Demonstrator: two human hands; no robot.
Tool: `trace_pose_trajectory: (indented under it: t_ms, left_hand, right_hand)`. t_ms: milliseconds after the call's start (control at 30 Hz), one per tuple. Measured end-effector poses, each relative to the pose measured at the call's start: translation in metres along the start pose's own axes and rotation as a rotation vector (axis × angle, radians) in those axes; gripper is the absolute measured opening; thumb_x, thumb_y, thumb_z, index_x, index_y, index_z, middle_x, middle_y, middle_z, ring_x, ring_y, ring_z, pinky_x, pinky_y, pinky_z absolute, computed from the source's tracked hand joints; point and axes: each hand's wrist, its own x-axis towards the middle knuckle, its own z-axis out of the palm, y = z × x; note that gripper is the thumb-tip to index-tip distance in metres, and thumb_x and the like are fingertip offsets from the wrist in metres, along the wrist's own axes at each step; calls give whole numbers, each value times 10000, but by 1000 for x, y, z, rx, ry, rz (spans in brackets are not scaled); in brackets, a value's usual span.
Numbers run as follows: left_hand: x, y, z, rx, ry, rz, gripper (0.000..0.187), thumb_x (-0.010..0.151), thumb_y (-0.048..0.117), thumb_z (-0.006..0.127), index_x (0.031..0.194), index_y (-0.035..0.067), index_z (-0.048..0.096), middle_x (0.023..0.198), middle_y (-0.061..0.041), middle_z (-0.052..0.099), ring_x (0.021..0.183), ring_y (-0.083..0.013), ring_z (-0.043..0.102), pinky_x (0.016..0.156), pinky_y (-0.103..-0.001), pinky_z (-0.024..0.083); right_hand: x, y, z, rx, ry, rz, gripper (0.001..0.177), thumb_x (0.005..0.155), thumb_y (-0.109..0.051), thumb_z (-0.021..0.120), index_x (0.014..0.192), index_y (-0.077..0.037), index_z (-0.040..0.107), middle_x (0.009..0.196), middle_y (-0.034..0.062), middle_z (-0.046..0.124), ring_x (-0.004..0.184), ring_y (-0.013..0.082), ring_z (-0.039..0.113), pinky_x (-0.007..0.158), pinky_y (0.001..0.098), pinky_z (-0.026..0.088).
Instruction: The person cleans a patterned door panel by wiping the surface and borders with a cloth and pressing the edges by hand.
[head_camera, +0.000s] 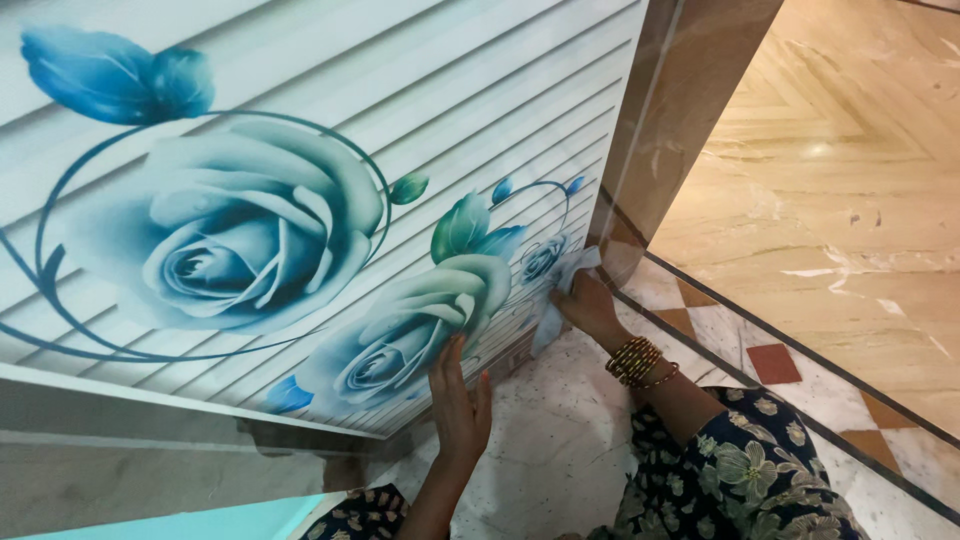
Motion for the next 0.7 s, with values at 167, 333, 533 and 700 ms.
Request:
trace_pose_trajectory:
  t_ms: [167,333,533,700]
  left_hand:
    - [4,9,7,-74,-31,-18,568,1053,206,537,1538,-22,349,1523,-284,402,1412,-426,414,1127,-521,387]
    - [6,7,10,-32,-51,-31,574,1039,220,545,1527,-18,360,1515,-284,410,1415,-427,402,1127,-534,363]
    - [5,4,8,-63,-67,-62,558,1059,259,505,1528,-6,363,1518,-272,421,1414,-419,415,1126,-528,374]
    - [1,1,9,-43,-49,-55,590,1043,227,524,1541,-26,334,1533,-296,393,1404,-451,404,1111,-554,368]
  right_hand:
    - [4,-32,-63,686,97,66,317,900,-183,739,1101,34,626,981,158,633,857,253,623,766,424,491]
    - [11,-56,-125,743,347,-262,683,896,-80,647,1515,-23,364,1327,124,585,1181,203,604,974,336,531]
    - [-3,-97,-112,90,617,-461,907,837,-157,764,1587,-15,274,1452,294,478,1315,413,531,1067,524,481]
    - [-43,-146,-76,91,414,-502,829,849,-158,733,1562,25,351,1343,289,505,1204,394,578,962,490,547]
